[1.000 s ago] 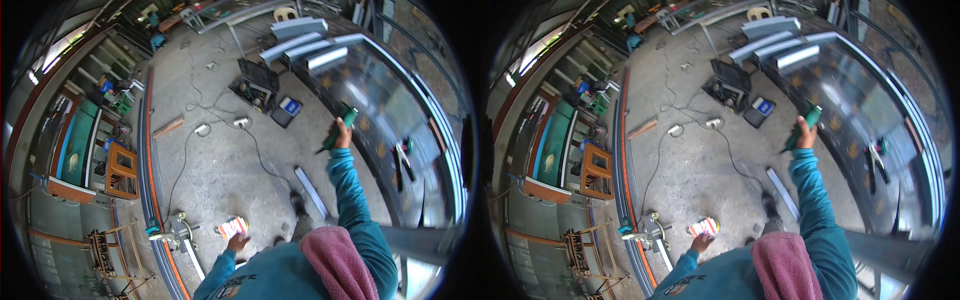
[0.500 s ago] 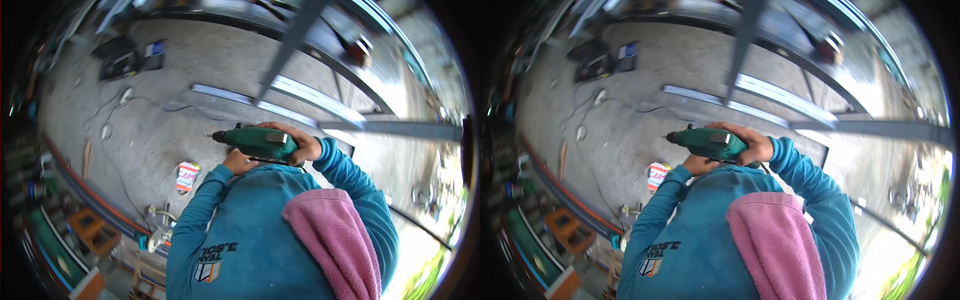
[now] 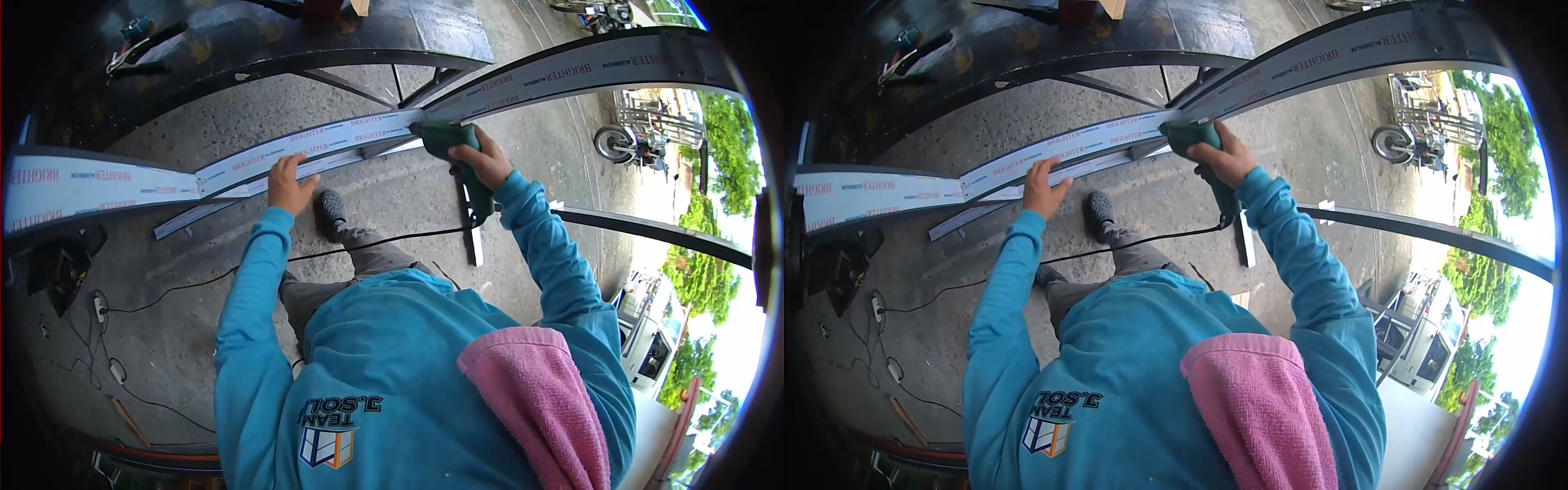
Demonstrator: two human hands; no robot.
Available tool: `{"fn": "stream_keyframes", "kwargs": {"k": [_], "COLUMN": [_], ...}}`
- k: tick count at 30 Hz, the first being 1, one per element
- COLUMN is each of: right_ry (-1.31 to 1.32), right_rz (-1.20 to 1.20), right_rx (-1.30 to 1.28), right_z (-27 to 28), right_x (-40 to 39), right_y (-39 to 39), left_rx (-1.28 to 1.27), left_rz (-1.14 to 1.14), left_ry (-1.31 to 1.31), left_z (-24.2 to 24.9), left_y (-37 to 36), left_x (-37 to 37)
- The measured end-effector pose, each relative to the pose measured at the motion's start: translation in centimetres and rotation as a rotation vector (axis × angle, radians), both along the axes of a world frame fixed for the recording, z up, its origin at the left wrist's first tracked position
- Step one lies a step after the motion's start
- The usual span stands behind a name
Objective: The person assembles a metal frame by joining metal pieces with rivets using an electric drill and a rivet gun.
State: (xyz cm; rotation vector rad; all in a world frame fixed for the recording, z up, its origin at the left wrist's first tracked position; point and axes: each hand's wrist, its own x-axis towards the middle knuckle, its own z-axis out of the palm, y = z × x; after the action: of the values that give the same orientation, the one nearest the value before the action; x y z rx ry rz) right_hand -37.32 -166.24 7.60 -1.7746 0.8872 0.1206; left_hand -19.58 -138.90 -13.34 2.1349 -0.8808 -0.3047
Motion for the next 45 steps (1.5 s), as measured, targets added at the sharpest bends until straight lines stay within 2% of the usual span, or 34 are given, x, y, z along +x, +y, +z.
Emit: {"fn": "stream_keyframes", "kwargs": {"k": [1,3,4,6,10,24,40,43,45], "right_ry": [0.006,0.035,0.056,0.082,0.127,0.219,0.251,0.226,0.225], "right_rz": [-0.058,-0.113,-0.140,-0.161,-0.175,-0.220,-0.283,-0.222,-0.239], "right_rx": [-0.004,-0.008,-0.002,-0.001,0.008,-0.003,-0.139,-0.292,-0.258], "right_z": [-0.8,-2.7,-3.6,-4.8,-5.9,-5.9,-6.8,-7.5,-7.6], "right_x": [1.0,2.8,3.5,4.5,5.5,7.1,8.4,7.9,8.0], "right_y": [-1.8,-5.1,-6.4,-7.6,-7.8,-7.7,-7.9,-8.0,-8.0], "left_rx": [0.049,0.350,0.554,0.741,0.755,0.808,0.735,0.738,0.746], "left_rz": [0.023,0.096,0.132,0.150,0.078,0.048,0.041,0.044,0.031], "left_ry": [-0.089,-0.222,-0.226,-0.185,-0.146,-0.089,-0.096,-0.114,-0.107], "left_z": [-0.8,-2.4,-2.8,-3.5,-4.2,-3.9,-4.1,-4.1,-4.0], "left_y": [-1.6,-3.5,-4.0,-4.1,-3.7,-3.9,-3.8,-3.8,-3.8], "left_x": [1.8,4.4,5.1,5.7,6.2,6.6,7.1,7.1,7.4]}}
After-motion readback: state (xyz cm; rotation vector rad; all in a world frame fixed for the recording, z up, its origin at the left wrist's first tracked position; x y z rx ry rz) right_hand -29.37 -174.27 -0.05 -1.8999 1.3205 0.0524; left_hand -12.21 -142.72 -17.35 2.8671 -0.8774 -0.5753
